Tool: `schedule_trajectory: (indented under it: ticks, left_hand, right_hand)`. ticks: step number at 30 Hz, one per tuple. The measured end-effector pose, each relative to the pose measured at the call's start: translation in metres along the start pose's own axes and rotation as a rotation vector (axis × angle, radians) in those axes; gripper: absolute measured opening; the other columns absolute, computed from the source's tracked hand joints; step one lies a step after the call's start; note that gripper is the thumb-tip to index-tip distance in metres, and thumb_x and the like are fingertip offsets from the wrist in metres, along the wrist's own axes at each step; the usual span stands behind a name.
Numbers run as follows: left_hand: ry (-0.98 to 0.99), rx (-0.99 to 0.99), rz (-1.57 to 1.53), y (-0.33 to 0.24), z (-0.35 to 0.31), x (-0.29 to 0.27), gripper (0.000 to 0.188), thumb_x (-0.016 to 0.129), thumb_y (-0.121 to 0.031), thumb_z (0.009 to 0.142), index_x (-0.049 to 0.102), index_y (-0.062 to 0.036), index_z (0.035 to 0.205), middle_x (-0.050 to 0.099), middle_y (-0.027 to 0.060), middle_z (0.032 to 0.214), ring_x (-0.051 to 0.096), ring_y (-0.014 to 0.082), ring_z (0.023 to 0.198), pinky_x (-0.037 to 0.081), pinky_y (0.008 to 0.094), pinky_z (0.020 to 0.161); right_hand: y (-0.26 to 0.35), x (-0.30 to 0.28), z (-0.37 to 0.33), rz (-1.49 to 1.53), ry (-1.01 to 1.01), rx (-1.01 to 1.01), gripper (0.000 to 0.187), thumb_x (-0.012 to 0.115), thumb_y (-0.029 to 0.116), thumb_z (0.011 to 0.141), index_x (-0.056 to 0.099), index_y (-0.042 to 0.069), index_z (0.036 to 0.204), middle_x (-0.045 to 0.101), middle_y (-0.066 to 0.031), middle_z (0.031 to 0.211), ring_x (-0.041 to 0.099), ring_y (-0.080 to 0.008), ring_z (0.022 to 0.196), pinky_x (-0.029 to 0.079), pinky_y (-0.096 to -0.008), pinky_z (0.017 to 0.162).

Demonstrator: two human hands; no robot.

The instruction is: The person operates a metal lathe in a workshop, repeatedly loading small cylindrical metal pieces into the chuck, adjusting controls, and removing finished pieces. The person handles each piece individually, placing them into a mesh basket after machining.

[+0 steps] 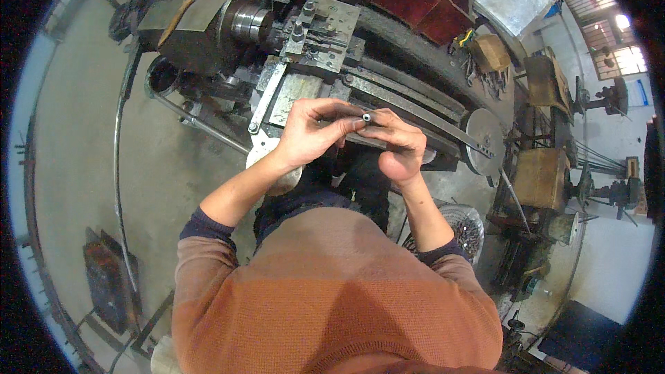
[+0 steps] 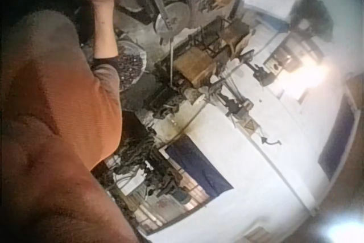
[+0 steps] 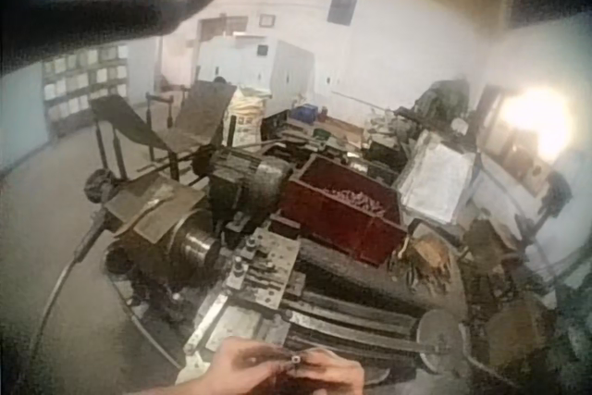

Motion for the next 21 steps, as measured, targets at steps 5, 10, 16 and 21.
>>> schedule_trajectory:
  ticks: [5, 10, 16, 21]
  left_hand:
    - [-0.001, -0.035, 0.013, -0.001, 0.002, 0.002, 0.013, 0.062, -0.007, 0.08, 0.064, 0.0024, 0.088, 0.063, 0.004, 0.073, 0.053, 0.0055, 0.055, 0.043, 0.0191, 0.048]
    - [-0.068, 0.077, 0.319, -0.011, -0.003, -0.022, 0.013, 0.063, -0.007, 0.078, 0.064, 0.0031, 0.086, 0.063, 0.0055, 0.07, 0.055, 0.0063, 0.057, 0.044, 0.0209, 0.05]
    - [-0.508, 0.014, 0.274, -0.002, -0.037, -0.106, 0.013, 0.059, -0.005, 0.08, 0.06, 0.0063, 0.087, 0.058, 0.0052, 0.069, 0.053, 0.0082, 0.054, 0.043, 0.0204, 0.048]
    - [-0.559, 0.077, 0.451, 0.014, -0.049, -0.146, 0.014, 0.06, -0.008, 0.081, 0.06, 0.0047, 0.084, 0.057, 0.0032, 0.065, 0.051, 0.008, 0.053, 0.041, 0.0212, 0.048]
  right_hand:
    - [-0.001, -0.002, 0.0, -0.006, -0.019, 0.022, 0.056, 0.058, 0.051, 0.075, 0.067, -0.002, 0.088, 0.063, -0.0162, 0.095, 0.058, -0.0298, 0.086, 0.043, -0.036, 0.08]
    - [0.0, -0.017, 0.006, -0.153, -0.053, 0.01, 0.047, 0.063, 0.04, 0.071, 0.066, -0.005, 0.083, 0.063, -0.0172, 0.088, 0.058, -0.028, 0.083, 0.043, -0.0357, 0.078]
    - [-0.038, -0.105, 0.058, -0.526, -0.076, -0.027, 0.033, 0.061, 0.023, 0.058, 0.068, 0.007, 0.086, 0.063, -0.0145, 0.089, 0.06, -0.0281, 0.084, 0.047, -0.0354, 0.078]
    - [-0.056, -0.158, 0.15, -0.877, -0.236, 0.168, 0.051, 0.055, 0.005, 0.061, 0.056, 0.008, 0.112, 0.058, -0.0143, 0.098, 0.059, -0.0262, 0.088, 0.047, -0.0315, 0.078]
Point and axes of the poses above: each hand's wrist, its own z-axis towards the middle knuckle, its own x-axis out of the palm, y = z × x, the point moved 3 cm from there along z, towards the middle knuckle
